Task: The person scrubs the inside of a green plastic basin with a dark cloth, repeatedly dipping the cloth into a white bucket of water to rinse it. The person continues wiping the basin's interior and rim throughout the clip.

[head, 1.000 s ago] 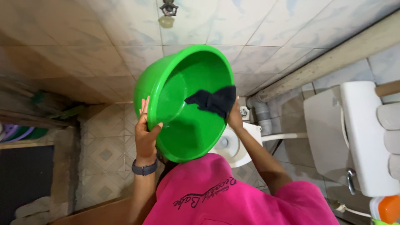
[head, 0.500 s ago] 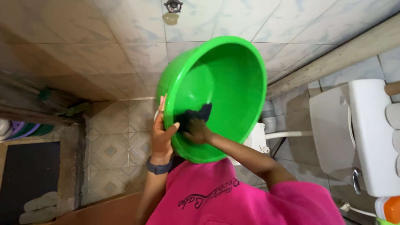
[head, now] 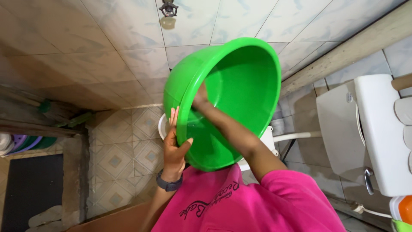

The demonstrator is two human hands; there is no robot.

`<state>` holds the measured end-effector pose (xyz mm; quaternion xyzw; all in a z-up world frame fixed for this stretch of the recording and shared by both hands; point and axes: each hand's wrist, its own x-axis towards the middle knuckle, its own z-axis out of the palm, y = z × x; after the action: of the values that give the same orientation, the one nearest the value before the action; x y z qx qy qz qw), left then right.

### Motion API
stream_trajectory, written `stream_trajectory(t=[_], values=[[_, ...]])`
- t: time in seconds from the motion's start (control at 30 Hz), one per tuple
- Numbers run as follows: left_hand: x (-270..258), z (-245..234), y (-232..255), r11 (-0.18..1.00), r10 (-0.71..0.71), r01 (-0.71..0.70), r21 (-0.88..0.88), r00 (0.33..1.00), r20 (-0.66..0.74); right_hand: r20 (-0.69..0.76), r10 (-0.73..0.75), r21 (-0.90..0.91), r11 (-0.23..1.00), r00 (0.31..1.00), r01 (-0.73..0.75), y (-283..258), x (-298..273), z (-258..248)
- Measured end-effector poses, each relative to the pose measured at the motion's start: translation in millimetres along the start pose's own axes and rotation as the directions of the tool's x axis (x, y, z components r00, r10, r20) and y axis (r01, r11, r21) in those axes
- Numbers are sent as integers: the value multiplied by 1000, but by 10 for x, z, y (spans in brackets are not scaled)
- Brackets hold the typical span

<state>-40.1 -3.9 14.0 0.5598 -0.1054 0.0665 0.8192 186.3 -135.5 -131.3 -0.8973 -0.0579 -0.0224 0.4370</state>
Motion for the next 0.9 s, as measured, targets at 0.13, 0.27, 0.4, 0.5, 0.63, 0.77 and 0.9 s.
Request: stream_trajectory(t=[0.13,0.27,0.4,0.5,0.63,0.77,0.9], values=[[-28,-19,62,1000,-19,19,7,1000,-11,-5,-279,-691,695,960,198,721,250,-256],[-21,-5,116,998,-47,47,-29,999,14,31,-395,-897,394,918,200,1349,-128,-387],[44,38,145,999,-39,37,36,998,51,114,-45,-805,582,992,119,1318,-937,-109],[117,69,159,995,-58,52,87,995,76,226,226,-662,749,948,-21,930,-1393,187],[218,96,127,985,-29,6,173,990,136,354,-199,210,969,914,129,427,-1459,237],[308,78,34,933,81,-144,331,977,198,461,-257,526,850,849,-28,102,-1421,-246],[393,161,-98,907,110,-189,376,969,221,554,192,832,-127,810,-540,-33,-1416,-1031]])
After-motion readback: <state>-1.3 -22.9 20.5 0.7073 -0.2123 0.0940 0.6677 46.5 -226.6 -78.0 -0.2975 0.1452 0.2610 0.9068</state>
